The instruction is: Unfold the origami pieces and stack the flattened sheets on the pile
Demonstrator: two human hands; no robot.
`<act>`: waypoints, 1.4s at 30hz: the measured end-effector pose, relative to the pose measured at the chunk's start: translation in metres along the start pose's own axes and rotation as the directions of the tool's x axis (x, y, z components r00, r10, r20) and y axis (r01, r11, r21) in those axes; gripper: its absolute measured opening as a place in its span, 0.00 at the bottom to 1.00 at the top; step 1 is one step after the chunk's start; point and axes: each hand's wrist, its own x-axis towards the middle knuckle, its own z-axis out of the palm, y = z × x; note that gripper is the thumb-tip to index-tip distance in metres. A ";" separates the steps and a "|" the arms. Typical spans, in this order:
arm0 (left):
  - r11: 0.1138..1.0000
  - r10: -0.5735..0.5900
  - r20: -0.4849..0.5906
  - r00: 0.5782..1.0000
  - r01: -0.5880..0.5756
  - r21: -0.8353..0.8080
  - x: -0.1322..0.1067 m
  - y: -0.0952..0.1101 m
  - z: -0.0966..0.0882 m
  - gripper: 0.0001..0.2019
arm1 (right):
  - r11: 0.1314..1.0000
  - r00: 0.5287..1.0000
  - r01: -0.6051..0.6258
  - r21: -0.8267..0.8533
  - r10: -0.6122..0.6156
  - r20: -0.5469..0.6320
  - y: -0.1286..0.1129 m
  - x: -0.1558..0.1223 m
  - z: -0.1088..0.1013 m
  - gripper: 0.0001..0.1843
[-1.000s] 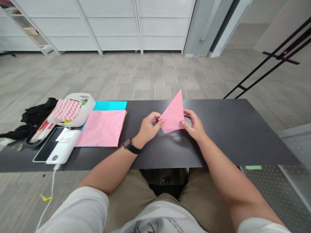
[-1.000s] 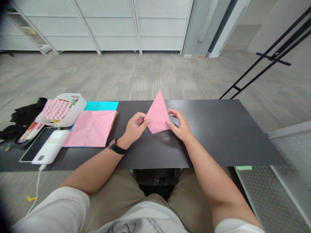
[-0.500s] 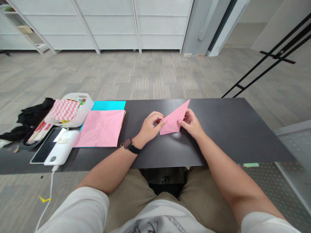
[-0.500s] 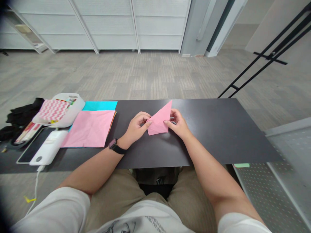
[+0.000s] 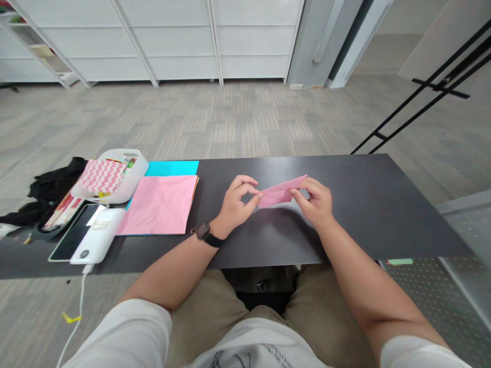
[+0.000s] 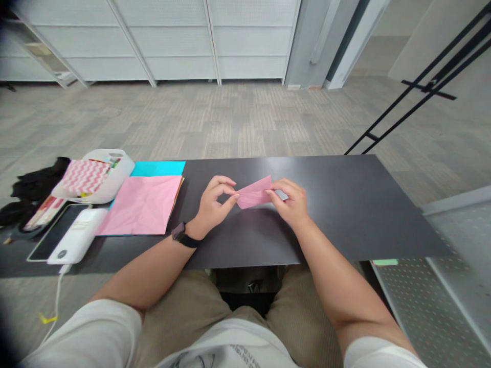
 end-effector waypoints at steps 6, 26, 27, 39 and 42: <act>1.000 -0.013 0.027 1.000 0.013 0.000 0.000 -0.006 0.002 0.04 | 0.947 0.961 -0.278 0.163 0.271 0.060 0.018 0.002 0.004 0.15; 0.979 -0.075 0.673 0.735 -0.074 0.190 -0.006 -0.021 0.001 0.23 | 0.964 0.968 -0.181 -0.194 0.210 0.139 0.059 0.002 0.000 0.12; 0.970 -0.107 0.654 0.749 -0.065 0.233 -0.007 -0.024 0.001 0.23 | 0.968 0.970 -0.160 -0.196 0.191 0.153 0.058 0.002 -0.001 0.12; 0.908 -0.267 0.489 0.830 0.046 0.417 -0.008 -0.039 -0.003 0.26 | 0.960 0.839 0.217 -0.178 -0.090 0.537 0.038 -0.007 0.008 0.23; 0.916 -0.243 0.474 0.846 0.040 0.399 -0.009 -0.040 -0.003 0.22 | 0.957 0.827 0.228 -0.181 -0.093 0.554 0.038 -0.006 0.010 0.20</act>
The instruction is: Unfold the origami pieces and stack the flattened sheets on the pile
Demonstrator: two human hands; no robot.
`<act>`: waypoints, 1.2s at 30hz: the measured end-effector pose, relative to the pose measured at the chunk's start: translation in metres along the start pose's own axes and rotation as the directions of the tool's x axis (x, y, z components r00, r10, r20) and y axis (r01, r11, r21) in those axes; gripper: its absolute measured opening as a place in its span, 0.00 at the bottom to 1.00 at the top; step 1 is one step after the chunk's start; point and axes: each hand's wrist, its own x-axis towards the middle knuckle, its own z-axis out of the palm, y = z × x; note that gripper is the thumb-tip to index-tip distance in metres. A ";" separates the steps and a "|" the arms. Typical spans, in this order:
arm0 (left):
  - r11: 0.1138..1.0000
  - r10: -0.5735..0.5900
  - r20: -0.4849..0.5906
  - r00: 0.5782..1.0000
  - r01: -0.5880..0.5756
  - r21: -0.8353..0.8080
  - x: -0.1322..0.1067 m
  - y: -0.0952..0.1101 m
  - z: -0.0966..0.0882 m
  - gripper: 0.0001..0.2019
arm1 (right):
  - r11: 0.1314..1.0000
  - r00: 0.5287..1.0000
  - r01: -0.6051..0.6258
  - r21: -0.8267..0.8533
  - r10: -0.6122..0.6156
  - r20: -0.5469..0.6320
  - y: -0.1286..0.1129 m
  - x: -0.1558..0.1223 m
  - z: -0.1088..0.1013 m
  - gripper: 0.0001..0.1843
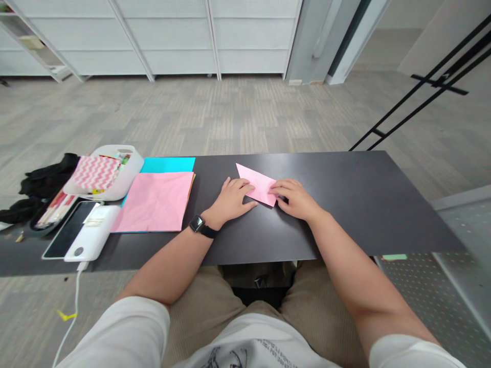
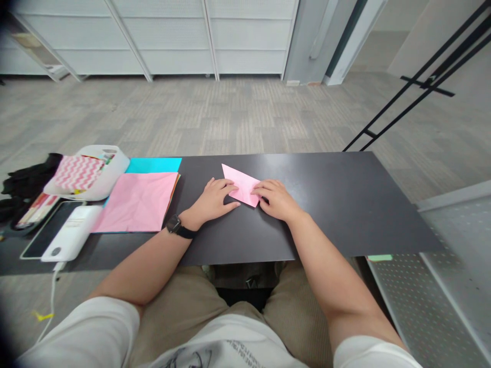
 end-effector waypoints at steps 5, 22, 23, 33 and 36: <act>1.000 0.012 -0.042 0.999 -0.013 -0.025 0.001 0.001 -0.001 0.14 | 0.998 0.999 -0.038 0.054 0.039 -0.022 0.003 0.000 -0.001 0.15; 0.972 0.221 0.007 0.975 -0.219 -0.085 0.003 0.012 -0.008 0.05 | 0.993 0.996 -0.089 0.072 0.090 -0.011 0.010 -0.003 0.001 0.09; 0.969 0.232 -0.002 0.973 -0.231 -0.092 0.003 0.012 -0.008 0.05 | 0.994 0.996 -0.089 0.069 0.090 -0.010 0.010 -0.003 0.001 0.09; 0.970 0.215 0.038 0.976 -0.209 -0.123 0.006 0.015 -0.013 0.09 | 0.992 0.993 -0.119 0.052 0.119 -0.001 0.015 -0.002 0.001 0.10; 0.974 0.202 0.036 0.979 -0.197 -0.112 0.006 0.014 -0.011 0.08 | 0.989 0.990 -0.141 0.044 0.142 -0.019 0.015 -0.002 0.002 0.10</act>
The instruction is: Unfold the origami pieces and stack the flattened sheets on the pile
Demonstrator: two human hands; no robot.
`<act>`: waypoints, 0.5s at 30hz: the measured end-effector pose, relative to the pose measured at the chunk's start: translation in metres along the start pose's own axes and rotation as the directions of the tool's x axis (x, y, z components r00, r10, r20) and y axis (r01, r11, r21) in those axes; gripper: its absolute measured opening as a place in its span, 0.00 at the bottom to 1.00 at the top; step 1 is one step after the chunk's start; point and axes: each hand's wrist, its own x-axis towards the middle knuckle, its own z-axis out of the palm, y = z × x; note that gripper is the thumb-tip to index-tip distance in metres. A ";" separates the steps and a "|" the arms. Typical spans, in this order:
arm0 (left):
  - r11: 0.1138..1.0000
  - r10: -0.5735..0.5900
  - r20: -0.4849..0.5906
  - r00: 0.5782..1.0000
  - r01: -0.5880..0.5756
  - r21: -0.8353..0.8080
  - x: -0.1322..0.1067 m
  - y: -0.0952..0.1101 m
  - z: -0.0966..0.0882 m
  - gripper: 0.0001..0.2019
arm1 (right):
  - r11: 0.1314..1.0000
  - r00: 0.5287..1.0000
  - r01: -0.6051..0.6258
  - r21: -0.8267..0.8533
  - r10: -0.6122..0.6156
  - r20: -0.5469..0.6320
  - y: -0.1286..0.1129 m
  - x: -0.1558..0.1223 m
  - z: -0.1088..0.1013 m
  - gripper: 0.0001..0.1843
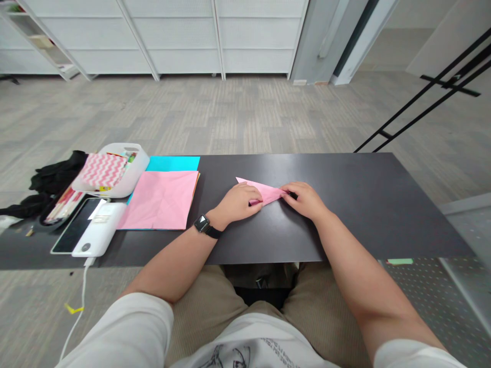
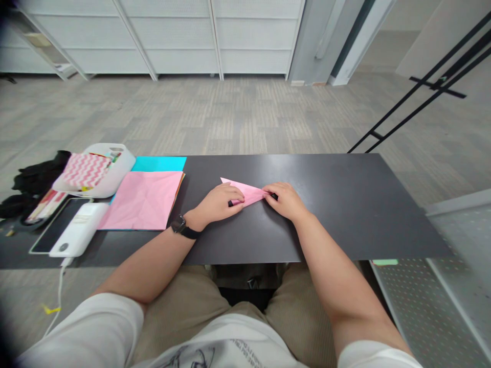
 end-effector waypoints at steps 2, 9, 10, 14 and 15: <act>1.000 -0.016 -0.005 1.000 0.016 0.008 0.000 -0.001 0.002 0.08 | 1.000 1.000 -0.012 -0.006 0.012 -0.006 -0.001 0.000 0.001 0.10; 0.994 -0.085 -0.050 0.995 0.088 0.066 0.001 -0.005 0.001 0.09 | 0.997 0.997 -0.071 -0.033 0.071 -0.001 -0.006 0.004 0.002 0.13; 0.991 -0.101 -0.045 0.994 0.105 0.079 0.001 -0.005 0.001 0.09 | 0.995 0.996 -0.087 -0.040 0.087 -0.005 -0.006 0.005 0.002 0.13; 0.982 -0.150 -0.007 0.989 0.150 0.113 0.001 -0.005 0.000 0.11 | 0.988 0.990 -0.141 -0.061 0.140 -0.035 -0.005 0.005 0.004 0.13; 0.981 -0.155 0.001 0.988 0.154 0.118 0.001 -0.005 0.000 0.11 | 0.986 0.988 -0.151 -0.065 0.149 -0.041 -0.004 0.005 0.004 0.13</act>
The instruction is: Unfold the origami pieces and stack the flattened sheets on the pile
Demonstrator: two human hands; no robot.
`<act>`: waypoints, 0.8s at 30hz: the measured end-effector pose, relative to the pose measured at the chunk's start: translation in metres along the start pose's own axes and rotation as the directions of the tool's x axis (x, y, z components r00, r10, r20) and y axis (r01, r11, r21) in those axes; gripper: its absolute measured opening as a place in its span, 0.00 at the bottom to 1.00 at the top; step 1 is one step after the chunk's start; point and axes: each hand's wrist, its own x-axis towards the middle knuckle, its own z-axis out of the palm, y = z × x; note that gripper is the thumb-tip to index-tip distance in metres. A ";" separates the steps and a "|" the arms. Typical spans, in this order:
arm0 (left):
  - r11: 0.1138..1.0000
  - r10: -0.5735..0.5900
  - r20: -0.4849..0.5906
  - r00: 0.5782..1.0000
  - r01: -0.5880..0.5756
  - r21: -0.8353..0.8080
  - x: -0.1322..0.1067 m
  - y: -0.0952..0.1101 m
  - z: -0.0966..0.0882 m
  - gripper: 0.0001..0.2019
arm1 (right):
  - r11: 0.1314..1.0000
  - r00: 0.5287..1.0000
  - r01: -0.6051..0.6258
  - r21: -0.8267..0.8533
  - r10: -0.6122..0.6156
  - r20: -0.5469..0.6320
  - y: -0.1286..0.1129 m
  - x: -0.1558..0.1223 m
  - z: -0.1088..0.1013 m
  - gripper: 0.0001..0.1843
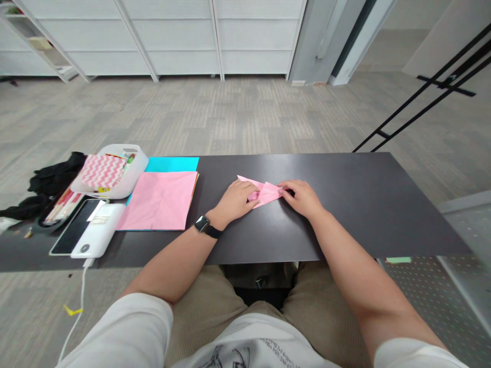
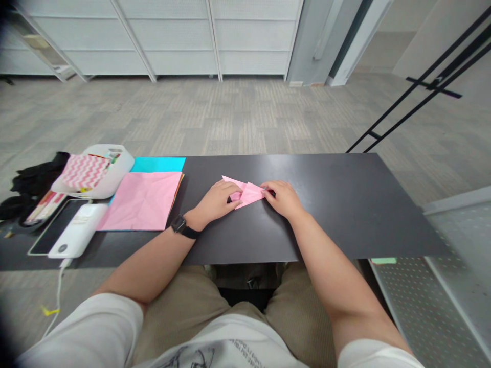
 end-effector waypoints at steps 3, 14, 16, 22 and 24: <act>1.000 -0.011 0.020 1.000 0.011 0.009 0.000 0.001 0.000 0.12 | 1.000 1.000 -0.019 -0.012 0.018 -0.005 0.002 -0.001 0.001 0.13; 0.999 -0.004 0.048 0.999 0.001 0.052 -0.003 0.002 0.003 0.23 | 0.991 0.995 -0.090 -0.104 0.086 -0.042 -0.002 0.003 0.005 0.13; 0.997 -0.007 0.054 0.999 0.003 0.072 -0.003 0.002 0.005 0.20 | 0.988 0.995 -0.091 -0.123 0.086 -0.042 -0.002 0.004 0.006 0.13; 0.995 -0.027 0.049 0.998 0.022 0.101 -0.005 0.005 0.006 0.16 | 0.984 0.995 -0.098 -0.147 0.093 -0.042 0.002 0.005 0.008 0.12; 0.994 -0.027 0.049 0.998 0.022 0.108 -0.006 0.008 0.006 0.16 | 0.983 0.994 -0.103 -0.155 0.097 -0.046 0.003 0.005 0.009 0.12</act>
